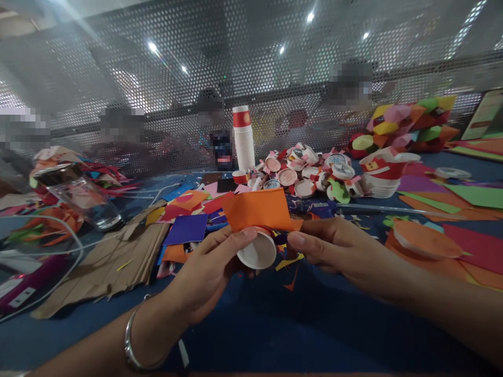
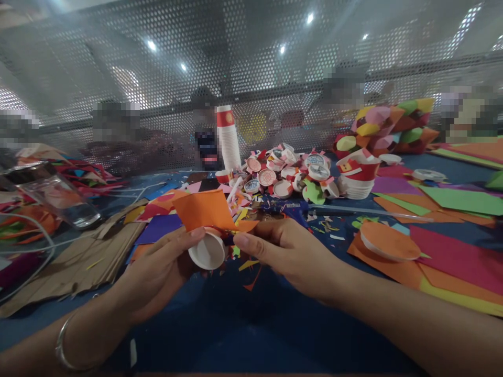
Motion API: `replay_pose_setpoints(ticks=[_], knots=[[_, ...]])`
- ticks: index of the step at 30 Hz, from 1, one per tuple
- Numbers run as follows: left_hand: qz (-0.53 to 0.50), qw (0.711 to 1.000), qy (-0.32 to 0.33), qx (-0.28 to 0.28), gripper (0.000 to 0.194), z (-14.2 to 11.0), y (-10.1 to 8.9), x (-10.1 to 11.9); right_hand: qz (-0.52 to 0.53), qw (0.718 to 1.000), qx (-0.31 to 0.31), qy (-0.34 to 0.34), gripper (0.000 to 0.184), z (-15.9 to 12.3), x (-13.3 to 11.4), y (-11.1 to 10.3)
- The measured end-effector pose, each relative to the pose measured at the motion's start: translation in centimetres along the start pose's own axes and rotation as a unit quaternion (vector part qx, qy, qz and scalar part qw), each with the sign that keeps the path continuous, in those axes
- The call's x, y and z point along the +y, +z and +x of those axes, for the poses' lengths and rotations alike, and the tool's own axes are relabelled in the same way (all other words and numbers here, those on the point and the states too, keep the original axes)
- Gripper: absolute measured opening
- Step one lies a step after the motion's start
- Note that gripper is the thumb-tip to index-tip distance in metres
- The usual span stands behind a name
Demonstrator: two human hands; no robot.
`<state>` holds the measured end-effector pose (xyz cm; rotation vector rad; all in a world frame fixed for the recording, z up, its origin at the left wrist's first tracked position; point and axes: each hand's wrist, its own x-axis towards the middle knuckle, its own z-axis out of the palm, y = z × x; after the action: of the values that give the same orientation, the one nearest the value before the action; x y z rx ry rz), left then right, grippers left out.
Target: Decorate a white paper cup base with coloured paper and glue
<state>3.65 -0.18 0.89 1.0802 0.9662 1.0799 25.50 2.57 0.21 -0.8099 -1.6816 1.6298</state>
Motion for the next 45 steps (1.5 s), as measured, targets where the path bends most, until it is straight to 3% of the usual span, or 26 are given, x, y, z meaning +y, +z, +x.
replay_pose_setpoints(ticks=[7, 14, 23, 31, 41, 45], knots=[[-0.004, 1.0, 0.019, 0.024, 0.029, -0.05, 0.23, -0.11, -0.056, 0.998, 0.006, -0.024, 0.051, 0.23, 0.39, -0.18], [0.01, 0.999, 0.025, -0.043, 0.021, -0.18, 0.26, -0.27, -0.04, 0.999, 0.001, -0.031, 0.042, 0.11, 0.08, -0.08], [0.022, 0.995, 0.067, -0.075, 0.02, -0.24, 0.68, -0.06, -0.063, 0.998, -0.003, -0.025, 0.038, 0.07, -0.05, 0.04], [0.042, 0.995, 0.062, -0.067, 0.021, -0.3, 0.55, -0.04, -0.09, 0.996, 0.0, -0.025, 0.036, -0.05, -0.13, -0.09], [0.106, 0.993, 0.055, -0.003, 0.031, -0.34, 0.14, -0.53, -0.115, 0.992, 0.011, -0.041, 0.044, -0.01, -0.38, -0.04], [0.097, 0.992, 0.074, -0.036, 0.026, -0.34, 0.18, -0.24, -0.089, 0.995, 0.013, -0.043, 0.042, 0.06, -0.22, -0.12]])
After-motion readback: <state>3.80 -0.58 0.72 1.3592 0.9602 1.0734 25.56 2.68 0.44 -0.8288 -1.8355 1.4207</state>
